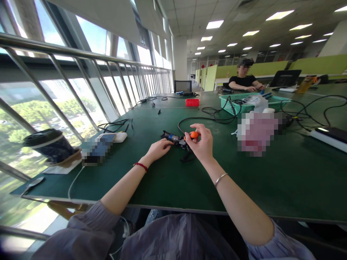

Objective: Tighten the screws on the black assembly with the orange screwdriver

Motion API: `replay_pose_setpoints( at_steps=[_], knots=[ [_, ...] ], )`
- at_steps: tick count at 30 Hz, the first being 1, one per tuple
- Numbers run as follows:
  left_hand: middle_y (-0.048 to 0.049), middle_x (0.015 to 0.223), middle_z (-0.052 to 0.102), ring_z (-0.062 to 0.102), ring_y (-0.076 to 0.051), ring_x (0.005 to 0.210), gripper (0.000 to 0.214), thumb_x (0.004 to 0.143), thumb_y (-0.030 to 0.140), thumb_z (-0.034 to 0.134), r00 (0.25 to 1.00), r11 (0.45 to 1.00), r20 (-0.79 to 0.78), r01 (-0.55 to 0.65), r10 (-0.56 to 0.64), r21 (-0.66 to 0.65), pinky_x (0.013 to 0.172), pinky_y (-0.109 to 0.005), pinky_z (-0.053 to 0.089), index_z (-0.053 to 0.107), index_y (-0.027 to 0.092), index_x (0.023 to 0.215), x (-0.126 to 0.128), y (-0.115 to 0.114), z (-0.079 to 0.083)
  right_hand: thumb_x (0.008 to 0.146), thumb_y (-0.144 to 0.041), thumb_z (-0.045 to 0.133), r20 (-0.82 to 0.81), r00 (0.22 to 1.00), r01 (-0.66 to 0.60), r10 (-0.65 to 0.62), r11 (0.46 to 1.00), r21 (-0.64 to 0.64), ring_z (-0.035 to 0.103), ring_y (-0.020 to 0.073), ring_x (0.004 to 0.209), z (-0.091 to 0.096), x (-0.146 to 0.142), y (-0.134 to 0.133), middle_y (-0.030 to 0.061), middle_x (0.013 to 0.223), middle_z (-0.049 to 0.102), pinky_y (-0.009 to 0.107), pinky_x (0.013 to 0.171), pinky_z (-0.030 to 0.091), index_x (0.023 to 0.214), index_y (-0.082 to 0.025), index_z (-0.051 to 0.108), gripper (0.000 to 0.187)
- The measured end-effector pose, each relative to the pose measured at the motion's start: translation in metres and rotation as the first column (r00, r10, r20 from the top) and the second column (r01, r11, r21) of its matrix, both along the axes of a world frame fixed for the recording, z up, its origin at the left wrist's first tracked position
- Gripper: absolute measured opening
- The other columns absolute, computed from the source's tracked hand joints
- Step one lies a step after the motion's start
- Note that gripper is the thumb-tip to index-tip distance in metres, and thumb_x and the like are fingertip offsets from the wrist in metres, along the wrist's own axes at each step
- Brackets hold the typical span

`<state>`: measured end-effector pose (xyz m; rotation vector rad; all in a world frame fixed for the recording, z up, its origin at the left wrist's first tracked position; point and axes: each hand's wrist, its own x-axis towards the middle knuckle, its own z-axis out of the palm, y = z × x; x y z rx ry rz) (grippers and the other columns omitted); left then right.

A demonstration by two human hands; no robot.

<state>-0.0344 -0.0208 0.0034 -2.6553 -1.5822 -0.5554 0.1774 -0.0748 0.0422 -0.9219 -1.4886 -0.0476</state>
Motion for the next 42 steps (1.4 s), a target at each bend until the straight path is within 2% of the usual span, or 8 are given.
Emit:
replay_pose_setpoints(
  at_steps=[12, 16, 23, 29, 35, 39, 42],
  knots=[
    [0.0011, 0.103, 0.068, 0.064, -0.016, 0.086, 0.034, 0.09, 0.02, 0.044, 0.998, 0.999, 0.057, -0.028, 0.026, 0.042, 0.069, -0.023, 0.046, 0.064, 0.029, 0.116, 0.0021, -0.0023, 0.0025, 0.079, -0.03, 0.063, -0.003, 0.999, -0.036, 0.037, 0.999, 0.012, 0.05, 0.013, 0.055, -0.0007, 0.0009, 0.001, -0.0065, 0.061, 0.048, 0.032, 0.066, 0.047, 0.1, -0.022, 0.053, 0.025],
    [0.0012, 0.107, 0.068, 0.064, -0.017, 0.088, 0.033, 0.091, 0.022, 0.045, 0.998, 0.999, 0.049, -0.036, 0.034, 0.033, 0.07, -0.024, 0.048, 0.066, 0.03, 0.115, 0.0016, -0.0021, 0.003, 0.079, -0.029, 0.063, -0.008, 0.999, -0.044, 0.044, 0.999, 0.006, 0.05, 0.0131, 0.055, -0.0006, 0.0007, 0.0011, -0.0061, 0.063, 0.048, 0.033, 0.066, 0.047, 0.102, -0.021, 0.053, 0.027],
    [0.0004, 0.109, 0.066, 0.064, -0.017, 0.094, 0.033, 0.091, 0.024, 0.045, 1.0, 0.999, 0.012, -0.029, 0.029, 0.012, 0.075, -0.023, 0.048, 0.068, 0.03, 0.114, 0.0012, -0.001, 0.0011, 0.078, -0.031, 0.064, -0.004, 1.0, -0.024, 0.024, 1.0, -0.008, 0.044, 0.0113, 0.049, -0.0008, -0.0003, 0.0003, -0.008, 0.058, 0.043, 0.032, 0.064, 0.046, 0.092, -0.022, 0.055, 0.019],
    [-0.0001, 0.107, 0.063, 0.063, -0.015, 0.09, 0.033, 0.092, 0.026, 0.045, 0.999, 1.0, -0.031, -0.008, 0.009, 0.016, 0.072, -0.021, 0.047, 0.068, 0.029, 0.115, 0.0016, 0.0007, -0.001, 0.077, -0.025, 0.062, -0.024, 0.998, -0.051, 0.052, 0.998, 0.035, 0.055, 0.0148, 0.066, -0.0019, -0.0003, 0.002, -0.0024, 0.075, 0.056, 0.036, 0.076, 0.048, 0.107, -0.022, 0.051, 0.032],
    [0.0003, 0.107, 0.063, 0.063, -0.015, 0.089, 0.032, 0.091, 0.027, 0.045, 1.0, 1.0, -0.029, -0.011, 0.011, 0.004, 0.071, -0.021, 0.047, 0.067, 0.029, 0.115, 0.0015, -0.0006, 0.0002, 0.078, -0.034, 0.063, 0.029, 1.0, 0.002, -0.001, 1.0, -0.012, 0.045, 0.013, 0.053, -0.001, -0.0006, 0.0008, -0.0065, 0.056, 0.044, 0.033, 0.068, 0.047, 0.086, -0.022, 0.057, 0.016],
    [-0.0001, 0.108, 0.063, 0.063, -0.015, 0.088, 0.033, 0.091, 0.026, 0.045, 1.0, 1.0, -0.016, -0.007, 0.007, 0.003, 0.072, -0.022, 0.048, 0.067, 0.029, 0.115, 0.0017, -0.0009, -0.0001, 0.078, -0.03, 0.062, 0.003, 1.0, -0.021, 0.021, 1.0, 0.007, 0.055, 0.0159, 0.066, -0.0015, -0.0006, 0.0016, -0.0014, 0.073, 0.056, 0.036, 0.074, 0.049, 0.099, -0.022, 0.055, 0.024],
    [-0.0001, 0.108, 0.063, 0.063, -0.015, 0.087, 0.032, 0.091, 0.026, 0.045, 1.0, 1.0, -0.011, -0.016, 0.016, -0.01, 0.073, -0.022, 0.048, 0.067, 0.029, 0.115, 0.002, -0.0014, 0.0006, 0.076, -0.027, 0.062, -0.015, 0.999, -0.034, 0.035, 0.999, 0.03, 0.058, 0.0165, 0.072, -0.002, -0.0004, 0.0023, 0.0004, 0.082, 0.059, 0.037, 0.078, 0.05, 0.105, -0.022, 0.052, 0.031]
  ],
)
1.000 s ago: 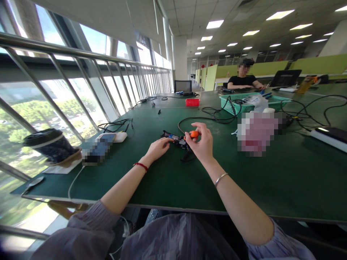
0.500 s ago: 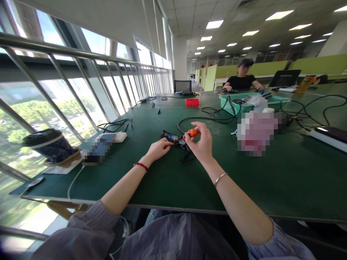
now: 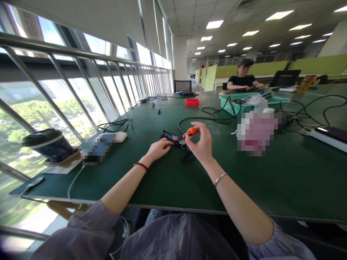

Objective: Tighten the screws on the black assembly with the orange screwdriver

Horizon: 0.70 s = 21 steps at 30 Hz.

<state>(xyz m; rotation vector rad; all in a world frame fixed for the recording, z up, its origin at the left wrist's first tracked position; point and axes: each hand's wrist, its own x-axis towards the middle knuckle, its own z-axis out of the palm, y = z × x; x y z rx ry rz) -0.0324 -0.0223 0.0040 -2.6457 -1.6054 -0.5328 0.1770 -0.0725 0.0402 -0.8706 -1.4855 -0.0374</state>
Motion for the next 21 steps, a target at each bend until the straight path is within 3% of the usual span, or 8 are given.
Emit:
replay_pose_setpoints(
  at_steps=[5, 12, 17, 21],
  knots=[
    [-0.0001, 0.109, 0.063, 0.063, -0.015, 0.09, 0.032, 0.091, 0.026, 0.046, 1.0, 1.0, -0.003, -0.007, 0.007, -0.006, 0.075, -0.022, 0.048, 0.067, 0.029, 0.115, -0.0001, 0.0006, 0.0, 0.078, -0.033, 0.063, 0.038, 0.999, 0.027, -0.025, 0.998, -0.052, 0.046, 0.013, 0.053, 0.0008, -0.0001, -0.0021, -0.0072, 0.057, 0.044, 0.034, 0.068, 0.049, 0.093, -0.023, 0.055, 0.02],
    [0.0007, 0.109, 0.063, 0.063, -0.015, 0.089, 0.031, 0.091, 0.027, 0.046, 1.0, 1.0, 0.017, -0.003, 0.003, -0.003, 0.073, -0.023, 0.048, 0.067, 0.029, 0.114, -0.0007, 0.0024, -0.0022, 0.077, -0.025, 0.062, 0.009, 1.0, -0.008, 0.008, 0.999, 0.036, 0.057, 0.0154, 0.068, 0.0017, -0.0002, -0.0005, -0.0016, 0.076, 0.057, 0.036, 0.076, 0.049, 0.104, -0.021, 0.053, 0.028],
    [0.0003, 0.11, 0.063, 0.063, -0.016, 0.09, 0.031, 0.091, 0.026, 0.046, 1.0, 1.0, 0.009, -0.009, 0.009, -0.006, 0.073, -0.023, 0.048, 0.067, 0.028, 0.114, -0.0004, 0.0011, -0.0007, 0.078, -0.035, 0.063, 0.04, 0.998, 0.051, -0.05, 0.998, -0.037, 0.048, 0.0142, 0.056, 0.0007, 0.0006, -0.0012, -0.0054, 0.057, 0.046, 0.033, 0.067, 0.047, 0.087, -0.023, 0.058, 0.016],
    [0.0004, 0.111, 0.063, 0.063, -0.016, 0.092, 0.031, 0.091, 0.026, 0.046, 1.0, 1.0, 0.014, -0.008, 0.008, -0.006, 0.073, -0.023, 0.048, 0.067, 0.028, 0.114, -0.0004, 0.0009, -0.001, 0.077, -0.033, 0.064, 0.037, 0.998, 0.052, -0.051, 0.999, -0.012, 0.054, 0.0161, 0.063, 0.0016, 0.0003, -0.0016, -0.0026, 0.067, 0.054, 0.035, 0.071, 0.049, 0.092, -0.023, 0.057, 0.019]
  ],
)
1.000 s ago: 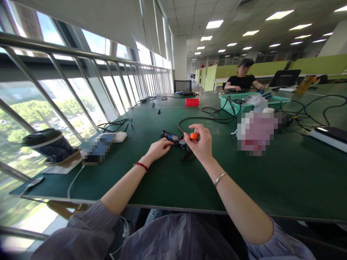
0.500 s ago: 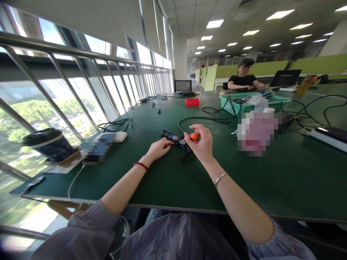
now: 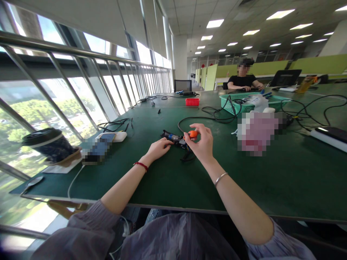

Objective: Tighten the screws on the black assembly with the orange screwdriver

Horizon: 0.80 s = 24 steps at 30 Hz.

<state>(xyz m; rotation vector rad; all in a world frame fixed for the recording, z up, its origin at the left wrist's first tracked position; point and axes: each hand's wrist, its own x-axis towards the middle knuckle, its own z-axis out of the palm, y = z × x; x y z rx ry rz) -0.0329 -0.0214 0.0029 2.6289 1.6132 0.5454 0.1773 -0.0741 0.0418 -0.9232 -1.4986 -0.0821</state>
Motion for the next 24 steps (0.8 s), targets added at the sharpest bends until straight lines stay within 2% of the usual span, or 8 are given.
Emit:
replay_pose_setpoints(
  at_steps=[3, 7, 9, 13, 15, 20, 24],
  knots=[
    [0.0006, 0.111, 0.063, 0.064, -0.015, 0.092, 0.031, 0.091, 0.026, 0.046, 1.0, 1.0, 0.009, -0.001, 0.001, -0.002, 0.074, -0.023, 0.049, 0.067, 0.029, 0.114, -0.0001, 0.0, -0.0003, 0.077, -0.029, 0.062, -0.005, 0.999, -0.036, 0.036, 0.999, 0.033, 0.059, 0.0177, 0.074, 0.0006, 0.0001, 0.0007, 0.0014, 0.083, 0.06, 0.037, 0.077, 0.05, 0.101, -0.022, 0.055, 0.026],
    [0.0007, 0.111, 0.063, 0.064, -0.015, 0.092, 0.031, 0.091, 0.025, 0.046, 1.0, 1.0, 0.005, -0.004, 0.004, -0.005, 0.075, -0.023, 0.049, 0.067, 0.029, 0.114, -0.0001, 0.0002, -0.0002, 0.078, -0.032, 0.063, 0.019, 1.0, -0.013, 0.014, 1.0, -0.021, 0.051, 0.0148, 0.059, 0.0001, 0.0006, 0.0006, -0.0048, 0.061, 0.048, 0.035, 0.071, 0.049, 0.092, -0.023, 0.057, 0.018],
    [0.0006, 0.111, 0.064, 0.064, -0.015, 0.092, 0.031, 0.091, 0.025, 0.046, 1.0, 1.0, 0.004, -0.003, 0.003, -0.001, 0.075, -0.022, 0.049, 0.067, 0.029, 0.114, -0.0001, 0.0007, -0.0005, 0.078, -0.034, 0.063, 0.02, 1.0, 0.006, -0.005, 0.999, -0.031, 0.049, 0.0143, 0.056, -0.0002, 0.0006, 0.0003, -0.0055, 0.058, 0.045, 0.034, 0.069, 0.048, 0.089, -0.023, 0.059, 0.017],
    [0.0007, 0.111, 0.064, 0.064, -0.015, 0.091, 0.031, 0.091, 0.025, 0.046, 1.0, 1.0, 0.014, 0.002, -0.002, 0.005, 0.074, -0.022, 0.048, 0.067, 0.029, 0.114, -0.0006, 0.0018, -0.0017, 0.077, -0.029, 0.062, 0.006, 1.0, -0.021, 0.021, 1.0, 0.021, 0.058, 0.0178, 0.074, -0.0002, 0.0006, 0.0009, 0.0008, 0.08, 0.059, 0.037, 0.077, 0.049, 0.103, -0.022, 0.057, 0.027],
    [0.0005, 0.111, 0.064, 0.064, -0.015, 0.09, 0.031, 0.091, 0.025, 0.046, 1.0, 1.0, 0.014, 0.007, -0.007, 0.008, 0.074, -0.022, 0.049, 0.067, 0.028, 0.113, -0.0007, 0.0018, -0.0018, 0.077, -0.028, 0.062, 0.002, 0.999, -0.037, 0.037, 0.999, 0.033, 0.059, 0.0182, 0.077, -0.0001, 0.0009, 0.0012, 0.0019, 0.085, 0.061, 0.038, 0.079, 0.049, 0.106, -0.022, 0.056, 0.03],
    [-0.0001, 0.113, 0.064, 0.064, -0.016, 0.092, 0.031, 0.091, 0.026, 0.046, 1.0, 1.0, 0.001, -0.01, 0.01, -0.014, 0.076, -0.023, 0.049, 0.066, 0.028, 0.114, 0.0001, 0.0004, 0.0001, 0.078, -0.033, 0.063, 0.018, 1.0, 0.007, -0.007, 1.0, -0.024, 0.049, 0.0149, 0.056, 0.0007, 0.0005, -0.0006, -0.005, 0.058, 0.046, 0.035, 0.07, 0.049, 0.089, -0.023, 0.06, 0.016],
    [0.0005, 0.112, 0.065, 0.064, -0.015, 0.087, 0.03, 0.089, 0.022, 0.046, 0.999, 1.0, 0.029, -0.016, 0.016, -0.013, 0.073, -0.023, 0.048, 0.065, 0.027, 0.112, 0.0006, -0.0004, 0.001, 0.078, -0.032, 0.063, 0.011, 1.0, 0.015, -0.016, 1.0, 0.019, 0.055, 0.017, 0.064, 0.0017, -0.0007, -0.0013, -0.0017, 0.067, 0.057, 0.037, 0.072, 0.049, 0.093, -0.023, 0.06, 0.018]
  ],
)
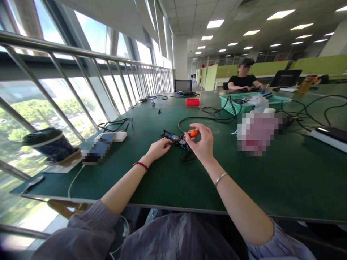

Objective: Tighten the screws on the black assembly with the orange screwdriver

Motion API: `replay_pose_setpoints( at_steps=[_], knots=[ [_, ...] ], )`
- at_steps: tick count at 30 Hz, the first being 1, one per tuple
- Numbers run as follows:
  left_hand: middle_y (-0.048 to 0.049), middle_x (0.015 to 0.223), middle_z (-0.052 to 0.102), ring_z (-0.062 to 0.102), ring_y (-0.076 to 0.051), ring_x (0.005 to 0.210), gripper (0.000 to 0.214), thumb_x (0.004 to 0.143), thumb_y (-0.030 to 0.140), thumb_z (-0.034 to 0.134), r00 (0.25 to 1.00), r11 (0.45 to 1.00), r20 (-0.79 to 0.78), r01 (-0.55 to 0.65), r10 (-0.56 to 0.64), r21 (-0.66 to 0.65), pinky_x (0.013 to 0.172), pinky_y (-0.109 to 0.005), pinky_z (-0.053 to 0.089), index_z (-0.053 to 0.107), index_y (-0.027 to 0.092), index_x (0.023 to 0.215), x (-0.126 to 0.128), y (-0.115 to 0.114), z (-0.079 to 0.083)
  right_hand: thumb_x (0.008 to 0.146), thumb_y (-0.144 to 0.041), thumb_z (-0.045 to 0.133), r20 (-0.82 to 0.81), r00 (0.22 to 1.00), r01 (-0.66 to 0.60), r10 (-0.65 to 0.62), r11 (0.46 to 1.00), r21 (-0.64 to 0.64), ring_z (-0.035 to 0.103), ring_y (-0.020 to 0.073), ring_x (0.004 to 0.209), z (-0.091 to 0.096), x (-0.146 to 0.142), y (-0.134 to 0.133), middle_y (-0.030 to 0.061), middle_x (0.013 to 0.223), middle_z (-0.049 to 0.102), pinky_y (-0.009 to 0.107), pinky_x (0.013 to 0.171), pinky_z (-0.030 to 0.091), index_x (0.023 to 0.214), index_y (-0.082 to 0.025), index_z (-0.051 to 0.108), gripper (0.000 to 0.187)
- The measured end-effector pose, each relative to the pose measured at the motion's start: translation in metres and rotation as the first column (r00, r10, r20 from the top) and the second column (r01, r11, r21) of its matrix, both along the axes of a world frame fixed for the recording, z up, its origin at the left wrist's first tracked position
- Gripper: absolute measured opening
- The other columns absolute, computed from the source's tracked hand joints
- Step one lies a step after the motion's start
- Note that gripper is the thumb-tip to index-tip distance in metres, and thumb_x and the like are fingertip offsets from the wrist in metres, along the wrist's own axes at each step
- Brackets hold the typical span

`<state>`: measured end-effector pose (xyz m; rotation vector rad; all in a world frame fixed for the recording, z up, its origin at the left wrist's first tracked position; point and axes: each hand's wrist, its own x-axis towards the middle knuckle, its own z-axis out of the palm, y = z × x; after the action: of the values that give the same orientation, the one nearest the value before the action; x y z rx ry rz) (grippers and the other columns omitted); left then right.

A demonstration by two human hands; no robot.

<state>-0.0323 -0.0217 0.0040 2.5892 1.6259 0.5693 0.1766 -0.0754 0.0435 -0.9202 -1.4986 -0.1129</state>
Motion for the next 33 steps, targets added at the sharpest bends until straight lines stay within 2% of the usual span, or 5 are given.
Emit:
replay_pose_setpoints(
  at_steps=[6, 14, 20, 26, 33],
  knots=[
    [0.0008, 0.101, 0.066, 0.063, -0.015, 0.083, 0.03, 0.089, 0.022, 0.047, 1.0, 1.0, 0.006, 0.002, -0.002, 0.009, 0.068, -0.023, 0.046, 0.063, 0.027, 0.113, 0.0001, -0.0005, 0.0007, 0.078, -0.032, 0.063, 0.007, 1.0, 0.003, -0.003, 1.0, -0.004, 0.055, 0.0174, 0.063, -0.001, 0.0006, 0.001, -0.0005, 0.068, 0.058, 0.038, 0.073, 0.05, 0.089, -0.023, 0.06, 0.015],
    [0.001, 0.109, 0.064, 0.063, -0.015, 0.085, 0.031, 0.091, 0.024, 0.046, 1.0, 1.0, -0.006, 0.003, -0.003, 0.014, 0.073, -0.022, 0.048, 0.065, 0.029, 0.114, -0.0004, -0.0002, 0.0, 0.077, -0.03, 0.063, -0.035, 0.999, -0.034, 0.035, 0.999, 0.022, 0.058, 0.0173, 0.069, -0.0005, -0.0003, 0.0006, 0.0007, 0.077, 0.062, 0.039, 0.077, 0.051, 0.099, -0.022, 0.057, 0.024],
    [0.0004, 0.109, 0.064, 0.063, -0.015, 0.086, 0.031, 0.091, 0.025, 0.045, 1.0, 1.0, -0.014, 0.015, -0.015, 0.019, 0.072, -0.023, 0.047, 0.066, 0.029, 0.114, -0.0015, 0.0006, -0.0007, 0.078, -0.035, 0.064, -0.013, 1.0, 0.025, -0.026, 0.999, -0.035, 0.052, 0.0162, 0.06, -0.0027, 0.0011, 0.001, -0.001, 0.065, 0.056, 0.037, 0.07, 0.049, 0.087, -0.022, 0.061, 0.016],
    [0.0012, 0.11, 0.064, 0.063, -0.015, 0.087, 0.031, 0.091, 0.025, 0.046, 1.0, 1.0, -0.014, 0.015, -0.015, 0.013, 0.072, -0.022, 0.047, 0.067, 0.029, 0.114, -0.001, 0.0003, -0.0006, 0.076, -0.028, 0.063, -0.028, 1.0, 0.003, -0.002, 0.999, 0.032, 0.057, 0.0166, 0.067, -0.002, 0.0, 0.0014, -0.001, 0.072, 0.059, 0.038, 0.078, 0.05, 0.098, -0.021, 0.058, 0.023],
    [0.0011, 0.111, 0.063, 0.063, -0.014, 0.085, 0.031, 0.091, 0.026, 0.047, 0.999, 1.0, -0.03, 0.012, -0.012, 0.006, 0.071, -0.022, 0.047, 0.067, 0.029, 0.114, -0.0008, 0.0, -0.0004, 0.078, -0.034, 0.063, -0.008, 0.998, 0.057, -0.057, 0.998, -0.013, 0.055, 0.0186, 0.066, -0.0021, 0.0001, -0.0001, -0.0004, 0.062, 0.055, 0.032, 0.063, 0.047, 0.079, -0.023, 0.06, 0.012]
  ],
)
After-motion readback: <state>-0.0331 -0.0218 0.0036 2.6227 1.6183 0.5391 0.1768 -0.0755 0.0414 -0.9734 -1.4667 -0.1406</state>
